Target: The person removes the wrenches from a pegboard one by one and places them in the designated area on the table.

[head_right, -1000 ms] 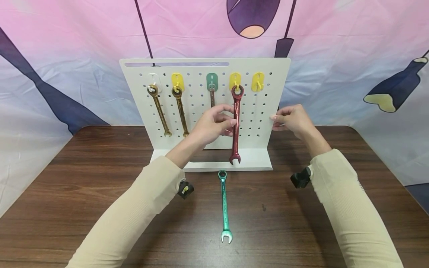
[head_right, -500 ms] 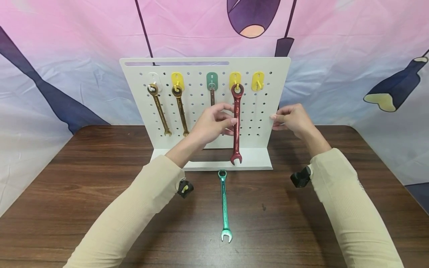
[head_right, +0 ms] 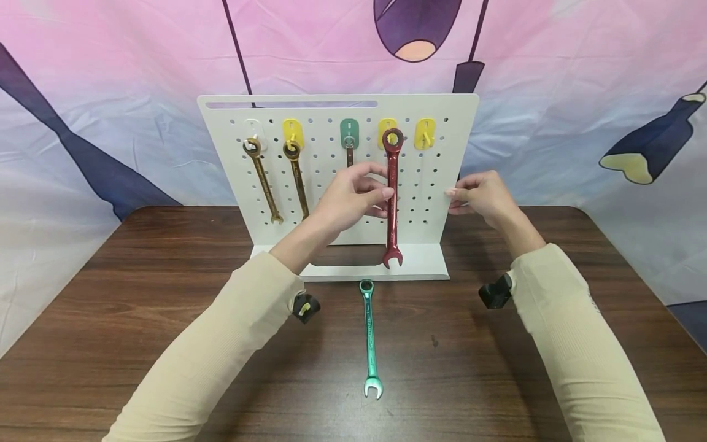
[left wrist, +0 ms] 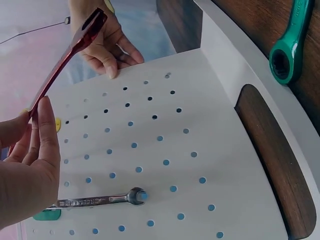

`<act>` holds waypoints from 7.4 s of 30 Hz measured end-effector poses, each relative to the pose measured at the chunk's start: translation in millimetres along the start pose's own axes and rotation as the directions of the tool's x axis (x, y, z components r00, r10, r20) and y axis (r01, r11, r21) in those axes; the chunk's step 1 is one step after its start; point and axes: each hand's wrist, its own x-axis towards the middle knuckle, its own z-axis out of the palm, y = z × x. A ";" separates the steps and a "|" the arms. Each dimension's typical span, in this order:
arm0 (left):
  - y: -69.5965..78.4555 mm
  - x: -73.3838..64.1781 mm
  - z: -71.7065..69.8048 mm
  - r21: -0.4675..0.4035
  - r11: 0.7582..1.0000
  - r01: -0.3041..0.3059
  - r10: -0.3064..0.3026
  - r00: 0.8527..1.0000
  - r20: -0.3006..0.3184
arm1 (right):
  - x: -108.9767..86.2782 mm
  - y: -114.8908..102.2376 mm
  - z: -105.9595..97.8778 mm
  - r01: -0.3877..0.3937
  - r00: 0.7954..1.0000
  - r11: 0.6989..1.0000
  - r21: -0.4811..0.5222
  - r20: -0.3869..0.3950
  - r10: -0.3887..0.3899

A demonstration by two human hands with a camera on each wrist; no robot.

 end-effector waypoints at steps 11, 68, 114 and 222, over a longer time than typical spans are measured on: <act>2.4 -6.8 -2.8 -0.001 1.000 0.006 -0.006 1.000 -0.003 | 0.0 -0.1 -0.1 -0.005 1.000 1.000 0.027 0.005 0.005; -64.8 -50.9 -27.3 -0.124 0.957 0.261 -0.257 0.965 0.048 | -0.3 -0.8 -0.5 -0.015 1.000 0.998 0.062 0.015 0.014; -97.2 -78.7 -27.9 -0.207 0.879 0.429 -0.397 0.900 0.180 | -0.2 -1.9 -0.3 -0.005 1.000 0.999 0.042 0.014 0.004; -105.4 -94.7 -37.6 0.041 0.837 0.546 -0.546 0.826 0.138 | -1.2 -2.8 0.2 -0.008 1.000 1.000 0.019 0.001 0.008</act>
